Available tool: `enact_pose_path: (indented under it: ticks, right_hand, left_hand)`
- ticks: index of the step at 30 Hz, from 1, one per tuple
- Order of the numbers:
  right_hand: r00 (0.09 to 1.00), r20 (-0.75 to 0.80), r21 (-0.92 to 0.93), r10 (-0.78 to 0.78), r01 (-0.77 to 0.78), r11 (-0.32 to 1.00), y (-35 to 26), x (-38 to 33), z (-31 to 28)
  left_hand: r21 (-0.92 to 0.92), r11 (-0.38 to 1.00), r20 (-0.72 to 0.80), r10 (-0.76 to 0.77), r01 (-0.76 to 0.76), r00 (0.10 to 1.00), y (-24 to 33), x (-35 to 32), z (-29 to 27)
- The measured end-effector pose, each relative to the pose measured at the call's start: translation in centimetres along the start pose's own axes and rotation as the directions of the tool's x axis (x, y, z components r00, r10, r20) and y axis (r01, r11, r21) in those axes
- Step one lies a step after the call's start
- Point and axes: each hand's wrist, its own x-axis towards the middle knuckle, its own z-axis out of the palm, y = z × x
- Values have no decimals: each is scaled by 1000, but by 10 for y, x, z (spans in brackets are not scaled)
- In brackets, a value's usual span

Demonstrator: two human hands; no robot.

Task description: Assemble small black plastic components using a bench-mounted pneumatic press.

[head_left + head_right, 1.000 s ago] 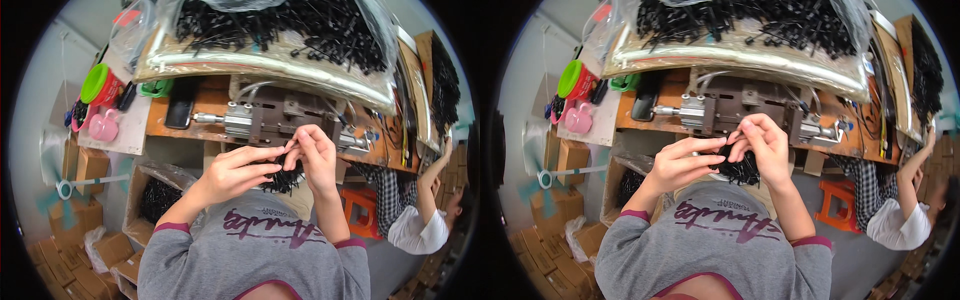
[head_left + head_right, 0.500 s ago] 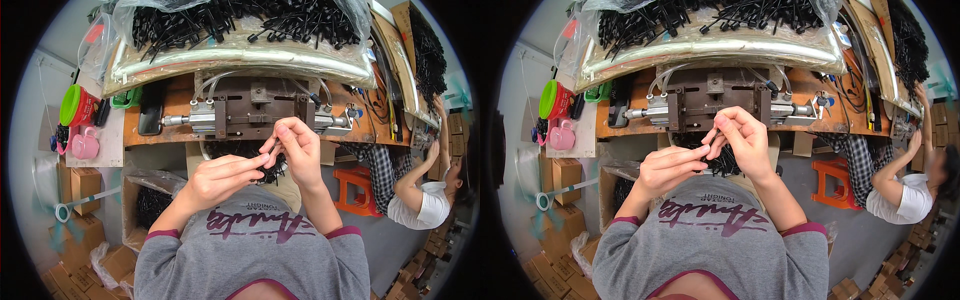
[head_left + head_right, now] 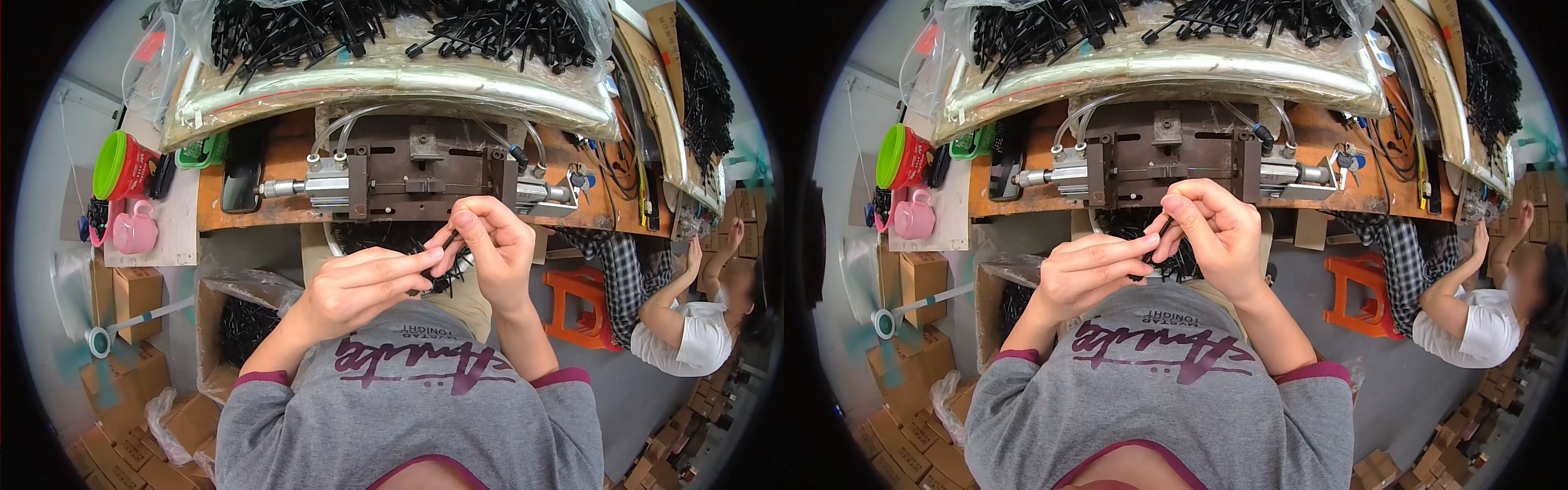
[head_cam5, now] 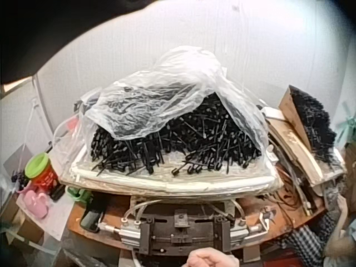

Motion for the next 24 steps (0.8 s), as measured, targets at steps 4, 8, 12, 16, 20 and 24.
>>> enact_pose_path:
  ticks: [4, 8, 12, 16, 20, 24]
  right_hand:
    - [1000, 10, -31, 4, -4, 1000, 1, -1, 0]
    - [1000, 23, -97, 8, -5, 995, -4, 0, 0]
    - [999, 24, -100, 24, -22, 995, -4, -1, -2]
    - [1000, 13, -78, 23, -22, 997, -2, -2, -2]
    - [1000, 9, -26, 28, -28, 999, -1, -2, -3]
    - [997, -14, 27, 74, -74, 997, 0, -3, -3]
  left_hand:
    - [-46, 999, 10, -10, 11, 1000, -1, 1, 0]
    - [-69, 997, 30, -13, 15, 999, -2, 1, -2]
    - [-75, 997, 30, -16, 18, 999, -3, 1, -1]
    - [-70, 997, 34, -36, 38, 999, -2, 2, 0]
    - [-56, 998, 32, -35, 37, 999, -1, 1, 1]
    - [-39, 999, 23, -25, 26, 999, -2, 1, 0]
